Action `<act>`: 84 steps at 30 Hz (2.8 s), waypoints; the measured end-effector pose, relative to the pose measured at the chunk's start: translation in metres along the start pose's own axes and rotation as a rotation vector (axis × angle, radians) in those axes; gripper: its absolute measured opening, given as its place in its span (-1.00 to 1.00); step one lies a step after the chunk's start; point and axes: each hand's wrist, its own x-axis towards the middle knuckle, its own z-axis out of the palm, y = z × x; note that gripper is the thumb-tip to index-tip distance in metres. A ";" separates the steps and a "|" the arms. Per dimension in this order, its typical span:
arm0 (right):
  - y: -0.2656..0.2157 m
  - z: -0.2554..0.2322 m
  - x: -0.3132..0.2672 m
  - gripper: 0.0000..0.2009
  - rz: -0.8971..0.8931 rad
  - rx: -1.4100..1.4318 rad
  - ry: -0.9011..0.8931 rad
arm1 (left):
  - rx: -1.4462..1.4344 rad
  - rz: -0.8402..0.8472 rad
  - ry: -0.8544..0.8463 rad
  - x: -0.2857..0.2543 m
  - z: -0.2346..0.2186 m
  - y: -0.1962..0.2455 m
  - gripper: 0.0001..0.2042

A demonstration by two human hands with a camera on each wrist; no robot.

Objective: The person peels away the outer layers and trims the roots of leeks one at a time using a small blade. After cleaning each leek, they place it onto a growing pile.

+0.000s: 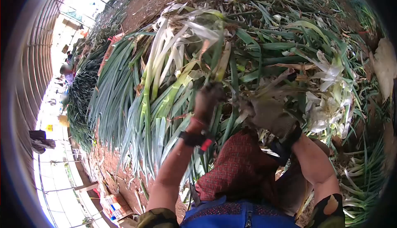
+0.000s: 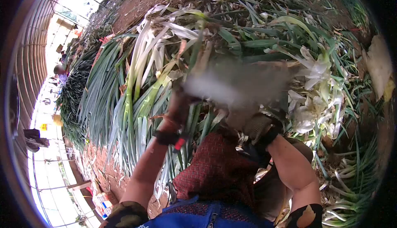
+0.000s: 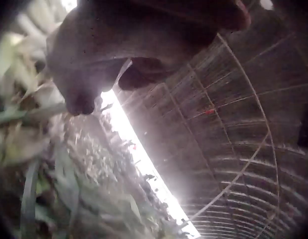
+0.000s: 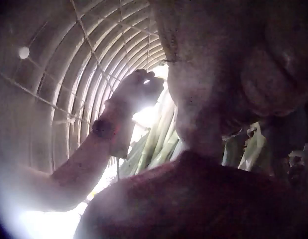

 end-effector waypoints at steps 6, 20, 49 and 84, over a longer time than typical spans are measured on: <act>-0.006 -0.008 0.008 -0.29 -0.049 -0.062 0.031 | 1.769 0.749 0.033 -0.016 -0.002 -0.044 -0.67; 0.001 -0.008 -0.012 -0.48 -0.046 0.274 0.093 | 1.920 0.215 -0.156 0.047 -0.043 -0.053 -0.77; 0.007 -0.044 0.010 -0.46 -0.042 0.110 0.208 | 0.355 0.704 -0.501 0.122 0.078 0.144 -0.71; 0.007 -0.041 0.027 -0.33 0.342 -0.041 0.024 | 0.260 -0.204 -0.346 -0.058 -0.047 -0.006 -0.44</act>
